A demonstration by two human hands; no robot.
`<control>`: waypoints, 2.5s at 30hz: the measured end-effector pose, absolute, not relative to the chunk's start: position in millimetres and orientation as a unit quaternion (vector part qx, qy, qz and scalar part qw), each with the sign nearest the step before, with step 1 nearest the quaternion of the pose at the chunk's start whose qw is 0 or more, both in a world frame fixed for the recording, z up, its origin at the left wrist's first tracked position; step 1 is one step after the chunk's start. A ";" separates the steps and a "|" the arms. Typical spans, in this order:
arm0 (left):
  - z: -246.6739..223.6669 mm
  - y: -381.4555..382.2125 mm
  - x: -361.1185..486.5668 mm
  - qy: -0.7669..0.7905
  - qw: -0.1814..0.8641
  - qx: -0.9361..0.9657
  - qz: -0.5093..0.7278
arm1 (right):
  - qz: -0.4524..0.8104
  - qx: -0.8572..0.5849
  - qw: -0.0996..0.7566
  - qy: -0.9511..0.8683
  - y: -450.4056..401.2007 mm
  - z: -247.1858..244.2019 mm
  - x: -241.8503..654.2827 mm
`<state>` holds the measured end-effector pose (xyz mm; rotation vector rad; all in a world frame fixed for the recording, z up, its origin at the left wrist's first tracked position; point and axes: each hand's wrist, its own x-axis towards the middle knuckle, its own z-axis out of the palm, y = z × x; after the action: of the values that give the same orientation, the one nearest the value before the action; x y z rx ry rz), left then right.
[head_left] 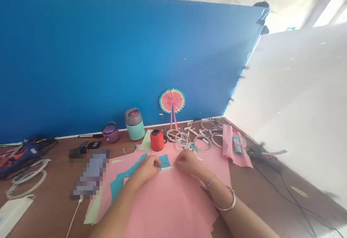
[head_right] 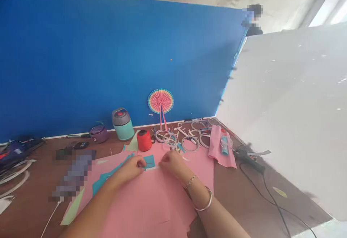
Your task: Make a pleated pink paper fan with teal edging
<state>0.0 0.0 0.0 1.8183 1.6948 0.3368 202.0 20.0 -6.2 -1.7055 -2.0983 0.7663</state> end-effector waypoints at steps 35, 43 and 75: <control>19.7 -3.6 2.3 0.542 0.506 0.643 0.194 | 0.511 -0.445 0.355 -0.644 17.7 -1.0 207.5; 25.7 -3.9 -3.8 0.532 0.530 0.631 0.195 | 0.555 -0.467 0.337 -0.601 15.9 7.7 212.2; 42.9 -18.2 16.2 0.576 0.412 0.662 0.244 | 0.095 -0.414 0.335 -0.841 -7.1 -8.3 181.0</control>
<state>16.2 -18.2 42.9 1.6659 1.4499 0.6129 181.0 -7.1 -8.3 -1.0793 -2.1941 0.2470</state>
